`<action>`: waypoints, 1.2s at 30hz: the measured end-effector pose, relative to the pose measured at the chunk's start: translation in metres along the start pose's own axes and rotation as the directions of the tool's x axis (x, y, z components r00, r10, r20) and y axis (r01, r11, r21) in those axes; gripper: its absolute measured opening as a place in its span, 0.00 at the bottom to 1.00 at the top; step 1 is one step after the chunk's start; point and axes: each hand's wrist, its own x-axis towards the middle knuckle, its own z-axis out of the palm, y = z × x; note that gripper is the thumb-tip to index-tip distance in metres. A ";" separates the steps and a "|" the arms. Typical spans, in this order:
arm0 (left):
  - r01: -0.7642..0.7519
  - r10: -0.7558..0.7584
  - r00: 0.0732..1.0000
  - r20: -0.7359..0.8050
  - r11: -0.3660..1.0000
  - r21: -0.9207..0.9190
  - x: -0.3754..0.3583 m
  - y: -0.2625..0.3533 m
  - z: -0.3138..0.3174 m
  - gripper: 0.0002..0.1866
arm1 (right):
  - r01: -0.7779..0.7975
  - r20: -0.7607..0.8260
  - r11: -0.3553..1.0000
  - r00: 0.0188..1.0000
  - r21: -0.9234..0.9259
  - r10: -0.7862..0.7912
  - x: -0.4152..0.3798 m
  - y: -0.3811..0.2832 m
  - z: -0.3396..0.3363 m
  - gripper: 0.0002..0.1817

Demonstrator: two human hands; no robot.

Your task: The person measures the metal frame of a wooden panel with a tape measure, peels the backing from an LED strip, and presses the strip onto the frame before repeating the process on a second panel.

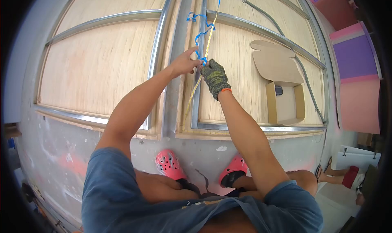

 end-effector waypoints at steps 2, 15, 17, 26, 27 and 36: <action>-0.021 0.018 0.974 0.225 1.000 0.010 0.021 -0.001 -0.005 0.16 | -0.005 -0.021 1.000 1.000 -0.022 0.005 -0.016 -0.014 -0.003 0.16; -0.133 0.118 0.987 0.108 0.981 0.144 0.026 0.029 0.005 0.11 | -0.009 -0.008 0.966 1.000 0.258 0.012 0.001 0.025 0.003 0.16; -0.221 0.233 0.969 -0.084 0.967 0.127 0.034 0.037 0.005 0.11 | -0.023 0.005 0.955 1.000 0.295 0.023 0.004 0.027 0.004 0.15; -0.411 0.285 0.846 0.451 -0.192 0.891 0.058 0.202 -0.011 0.08 | 0.090 -0.091 0.993 0.991 -0.081 -0.098 -0.011 0.008 0.005 0.11; -0.403 0.315 0.823 0.472 -0.260 0.877 0.068 0.218 0.004 0.10 | 0.070 -0.060 0.995 0.995 -0.064 -0.074 -0.009 0.004 0.004 0.11; -0.961 0.321 0.162 0.933 0.268 0.074 -0.109 0.201 0.285 0.14 | -0.215 0.028 0.817 0.971 0.535 0.237 0.001 0.015 0.006 0.12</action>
